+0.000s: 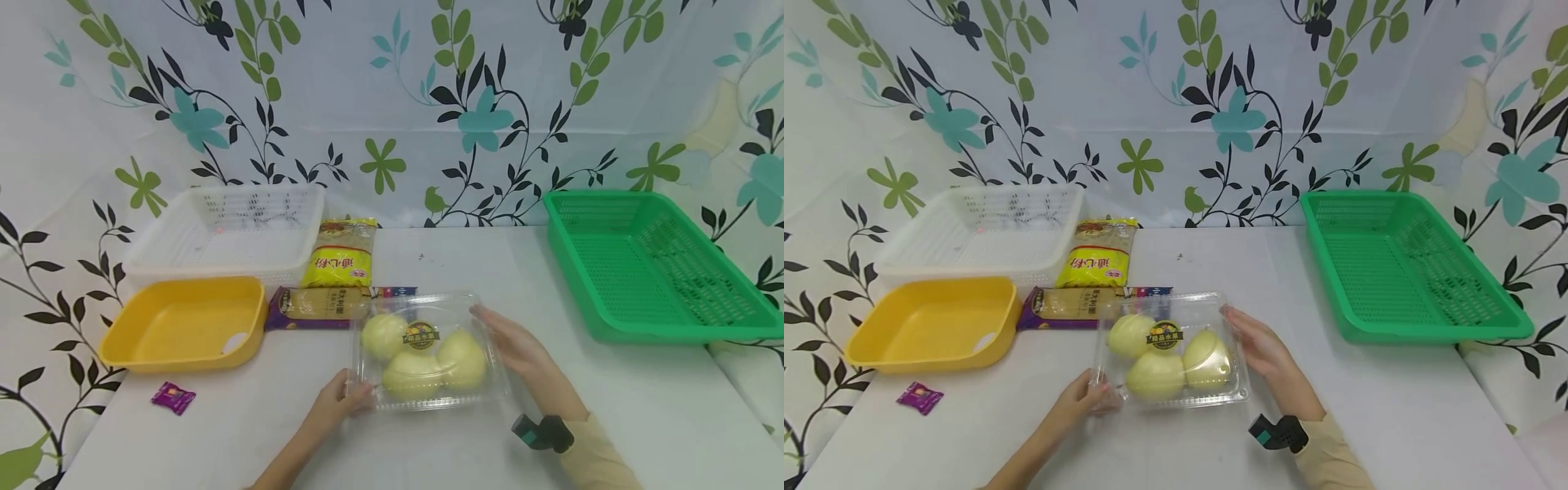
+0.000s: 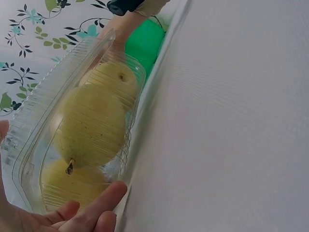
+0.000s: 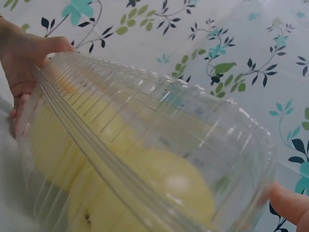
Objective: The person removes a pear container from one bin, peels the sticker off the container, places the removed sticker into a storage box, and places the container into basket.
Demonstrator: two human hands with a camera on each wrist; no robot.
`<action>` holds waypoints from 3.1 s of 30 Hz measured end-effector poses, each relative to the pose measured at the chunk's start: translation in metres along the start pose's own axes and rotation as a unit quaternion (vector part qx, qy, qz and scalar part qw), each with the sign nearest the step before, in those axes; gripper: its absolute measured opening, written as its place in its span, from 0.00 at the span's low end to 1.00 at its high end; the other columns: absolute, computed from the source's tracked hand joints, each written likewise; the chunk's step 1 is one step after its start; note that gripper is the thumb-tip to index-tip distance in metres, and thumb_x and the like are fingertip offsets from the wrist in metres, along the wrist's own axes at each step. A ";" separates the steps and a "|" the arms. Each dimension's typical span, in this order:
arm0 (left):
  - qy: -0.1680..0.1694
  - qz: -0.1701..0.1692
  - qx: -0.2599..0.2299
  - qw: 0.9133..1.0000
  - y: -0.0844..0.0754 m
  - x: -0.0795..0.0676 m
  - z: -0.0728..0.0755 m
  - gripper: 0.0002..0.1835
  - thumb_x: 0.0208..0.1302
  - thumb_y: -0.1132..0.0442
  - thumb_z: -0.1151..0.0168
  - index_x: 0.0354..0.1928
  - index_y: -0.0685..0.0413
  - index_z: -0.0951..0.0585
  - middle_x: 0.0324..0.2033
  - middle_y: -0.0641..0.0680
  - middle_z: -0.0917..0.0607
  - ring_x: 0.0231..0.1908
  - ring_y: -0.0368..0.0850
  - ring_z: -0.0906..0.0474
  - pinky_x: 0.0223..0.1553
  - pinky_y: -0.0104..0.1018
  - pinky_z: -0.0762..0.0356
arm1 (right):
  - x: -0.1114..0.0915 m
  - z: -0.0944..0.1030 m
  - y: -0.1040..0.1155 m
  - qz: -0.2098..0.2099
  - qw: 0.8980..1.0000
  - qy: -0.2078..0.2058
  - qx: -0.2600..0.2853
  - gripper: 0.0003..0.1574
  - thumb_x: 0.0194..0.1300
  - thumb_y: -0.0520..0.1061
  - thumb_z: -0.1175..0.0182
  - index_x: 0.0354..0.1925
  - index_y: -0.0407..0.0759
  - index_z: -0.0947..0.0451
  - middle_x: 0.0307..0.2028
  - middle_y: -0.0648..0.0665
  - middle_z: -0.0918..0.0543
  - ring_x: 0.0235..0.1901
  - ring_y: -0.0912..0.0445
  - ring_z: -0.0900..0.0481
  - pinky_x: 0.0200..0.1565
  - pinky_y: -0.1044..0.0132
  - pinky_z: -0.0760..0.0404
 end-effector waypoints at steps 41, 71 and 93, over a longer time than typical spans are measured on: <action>-0.009 -0.032 0.001 0.999 0.007 0.001 -0.003 0.12 0.60 0.64 0.42 0.38 0.64 0.33 0.22 0.59 0.20 0.19 0.47 0.23 0.23 0.35 0.25 | -0.009 0.013 0.016 0.053 0.970 -0.089 -0.221 0.37 0.67 0.43 0.51 0.64 0.28 0.56 0.63 0.31 0.48 0.62 0.42 0.52 0.59 0.49 0.50; -0.072 0.004 -0.077 0.994 0.011 -0.001 -0.004 0.17 0.69 0.55 0.57 0.36 0.65 0.31 0.14 0.52 0.26 0.14 0.46 0.27 0.28 0.33 0.31 | -0.006 -0.095 0.008 0.243 0.891 -0.029 -0.382 0.10 0.64 0.37 0.48 0.32 0.28 0.28 0.23 0.40 0.26 0.24 0.48 0.27 0.29 0.62 0.24; -0.066 0.000 -0.059 0.996 0.008 -0.001 -0.003 0.16 0.70 0.58 0.57 0.37 0.67 0.31 0.16 0.52 0.25 0.16 0.44 0.27 0.26 0.32 0.30 | 0.010 -0.095 -0.013 0.194 0.813 -0.036 -0.548 0.09 0.65 0.40 0.49 0.27 0.41 0.30 0.19 0.52 0.31 0.21 0.59 0.34 0.23 0.69 0.30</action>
Point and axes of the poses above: each hand's wrist, its own x-axis towards the middle knuckle, its own z-axis out of the back of the hand, y = z × x, the point moved 2 cm from there along x, towards the middle knuckle
